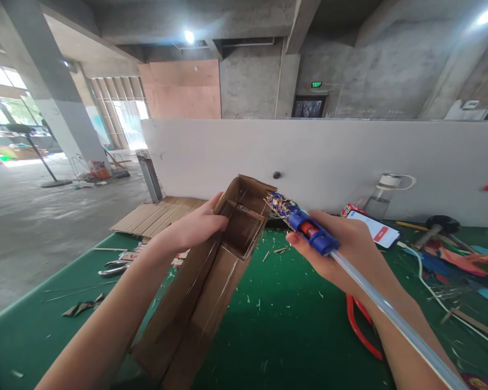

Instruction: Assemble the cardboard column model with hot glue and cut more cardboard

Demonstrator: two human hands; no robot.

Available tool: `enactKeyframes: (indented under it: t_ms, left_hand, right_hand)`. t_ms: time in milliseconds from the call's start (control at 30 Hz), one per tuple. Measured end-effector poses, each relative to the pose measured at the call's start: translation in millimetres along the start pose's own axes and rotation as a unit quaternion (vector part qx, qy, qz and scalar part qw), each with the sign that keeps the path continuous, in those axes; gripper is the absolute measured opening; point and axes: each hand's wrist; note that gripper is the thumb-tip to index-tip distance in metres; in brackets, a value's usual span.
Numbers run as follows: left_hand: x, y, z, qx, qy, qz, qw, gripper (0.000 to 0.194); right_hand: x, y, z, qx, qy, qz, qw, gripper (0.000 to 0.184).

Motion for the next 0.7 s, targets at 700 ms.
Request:
enactKeyframes:
  t_ms: [700]
  left_hand:
    - [-8.2, -1.3, 8.5, -0.018, -0.027, -0.026, 0.999, 0.061]
  right_hand:
    - [23.1, 12.4, -4.4, -0.034, 0.08, 0.042, 0.995, 0.042]
Point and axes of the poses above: each hand's wrist, its own z-axis towards the middle knuckle, its own y-axis out of the palm, x = y × z, and after that the axes turned 12 degrees about z, right-handed
